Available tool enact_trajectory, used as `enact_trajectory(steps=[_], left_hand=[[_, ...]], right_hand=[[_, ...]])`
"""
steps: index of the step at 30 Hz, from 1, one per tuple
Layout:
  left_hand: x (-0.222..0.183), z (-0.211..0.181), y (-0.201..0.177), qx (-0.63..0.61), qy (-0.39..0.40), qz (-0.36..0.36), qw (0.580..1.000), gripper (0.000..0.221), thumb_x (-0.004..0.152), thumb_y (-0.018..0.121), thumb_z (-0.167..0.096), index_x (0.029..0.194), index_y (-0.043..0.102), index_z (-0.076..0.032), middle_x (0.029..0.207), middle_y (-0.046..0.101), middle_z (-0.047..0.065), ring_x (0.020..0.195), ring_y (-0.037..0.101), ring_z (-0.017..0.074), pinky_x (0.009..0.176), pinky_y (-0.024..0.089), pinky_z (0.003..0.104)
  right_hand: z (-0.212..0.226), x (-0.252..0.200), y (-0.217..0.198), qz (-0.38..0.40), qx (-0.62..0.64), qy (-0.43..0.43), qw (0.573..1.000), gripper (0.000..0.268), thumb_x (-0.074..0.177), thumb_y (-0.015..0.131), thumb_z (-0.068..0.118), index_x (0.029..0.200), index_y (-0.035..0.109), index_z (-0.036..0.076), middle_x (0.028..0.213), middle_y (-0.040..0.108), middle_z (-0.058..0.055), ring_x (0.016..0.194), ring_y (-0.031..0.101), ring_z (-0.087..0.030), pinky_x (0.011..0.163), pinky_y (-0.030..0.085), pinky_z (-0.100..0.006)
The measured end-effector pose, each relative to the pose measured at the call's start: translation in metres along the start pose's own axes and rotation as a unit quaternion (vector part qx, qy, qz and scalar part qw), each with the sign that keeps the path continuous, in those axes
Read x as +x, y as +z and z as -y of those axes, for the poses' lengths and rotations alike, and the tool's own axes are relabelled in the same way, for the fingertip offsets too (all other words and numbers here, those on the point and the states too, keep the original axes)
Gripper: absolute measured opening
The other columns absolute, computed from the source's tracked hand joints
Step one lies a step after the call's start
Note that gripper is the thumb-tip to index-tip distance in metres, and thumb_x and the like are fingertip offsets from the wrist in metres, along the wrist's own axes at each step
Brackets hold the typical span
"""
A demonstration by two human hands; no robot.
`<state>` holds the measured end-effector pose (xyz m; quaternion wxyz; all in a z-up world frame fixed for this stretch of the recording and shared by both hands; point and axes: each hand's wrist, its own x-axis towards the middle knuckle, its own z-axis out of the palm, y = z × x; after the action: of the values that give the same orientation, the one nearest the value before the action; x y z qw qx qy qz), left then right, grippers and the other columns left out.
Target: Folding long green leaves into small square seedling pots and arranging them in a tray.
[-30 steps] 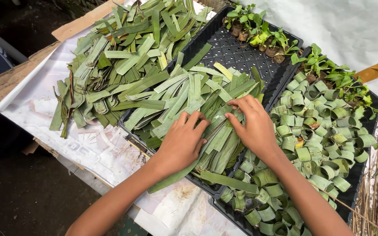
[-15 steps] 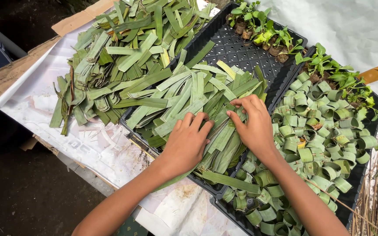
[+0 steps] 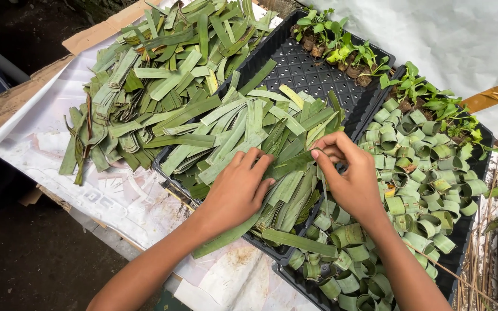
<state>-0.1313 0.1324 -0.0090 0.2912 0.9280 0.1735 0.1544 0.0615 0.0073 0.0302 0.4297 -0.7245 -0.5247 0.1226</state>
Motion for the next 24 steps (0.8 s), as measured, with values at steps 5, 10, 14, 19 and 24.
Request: enact_trajectory(steps=[5, 10, 14, 19, 24], left_hand=[[0.014, -0.026, -0.017, -0.056, 0.044, 0.017, 0.997, 0.040, 0.099, 0.057, -0.028, 0.133, 0.057, -0.007, 0.125, 0.059, 0.009, 0.107, 0.062, 0.0322, 0.080, 0.053, 0.048], [0.039, -0.075, -0.006, -0.290, 0.016, 0.134, 0.947, 0.023, 0.093, 0.068, -0.017, 0.115, 0.074, -0.013, 0.095, 0.080, -0.001, 0.082, 0.074, 0.0109, 0.078, 0.059, 0.026], [0.054, -0.109, 0.026, -0.433, -0.070, 0.189, 0.878, 0.014, 0.097, 0.069, -0.007, 0.084, 0.071, -0.007, 0.083, 0.080, 0.007, 0.058, 0.064, 0.0090, 0.050, 0.044, 0.020], [0.061, -0.133, 0.061, -0.526, -0.046, 0.166, 0.833, 0.010, 0.099, 0.069, -0.016, 0.093, 0.076, -0.011, 0.072, 0.071, -0.003, 0.048, 0.036, 0.0025, 0.044, 0.026, 0.022], [0.054, -0.143, 0.062, -0.501, 0.007, 0.221, 0.837, 0.013, 0.097, 0.067, -0.017, 0.100, 0.074, -0.006, 0.088, 0.074, 0.005, 0.076, 0.069, 0.0131, 0.074, 0.059, 0.025]], right_hand=[[0.028, -0.019, -0.039, -0.051, 0.048, 0.028, 0.997, 0.004, 0.101, 0.064, 0.001, 0.104, 0.062, 0.000, 0.094, 0.070, -0.011, 0.078, 0.072, -0.017, 0.076, 0.058, -0.028], [0.041, -0.053, -0.064, -0.123, 0.027, 0.003, 0.992, 0.007, 0.102, 0.065, -0.006, 0.107, 0.060, -0.007, 0.100, 0.065, -0.016, 0.082, 0.069, -0.021, 0.081, 0.062, -0.026], [0.038, -0.088, -0.081, -0.205, -0.139, -0.143, 0.958, 0.007, 0.100, 0.069, -0.014, 0.104, 0.064, -0.012, 0.100, 0.069, -0.024, 0.091, 0.068, -0.029, 0.084, 0.058, -0.034], [0.023, -0.130, -0.091, -0.202, -0.286, -0.250, 0.903, 0.010, 0.097, 0.071, -0.008, 0.105, 0.068, -0.013, 0.105, 0.071, -0.027, 0.095, 0.070, -0.037, 0.085, 0.058, -0.041], [0.012, -0.149, -0.092, -0.184, -0.283, -0.251, 0.907, 0.016, 0.094, 0.070, -0.010, 0.109, 0.068, -0.015, 0.112, 0.069, -0.029, 0.101, 0.070, -0.037, 0.092, 0.061, -0.041]])
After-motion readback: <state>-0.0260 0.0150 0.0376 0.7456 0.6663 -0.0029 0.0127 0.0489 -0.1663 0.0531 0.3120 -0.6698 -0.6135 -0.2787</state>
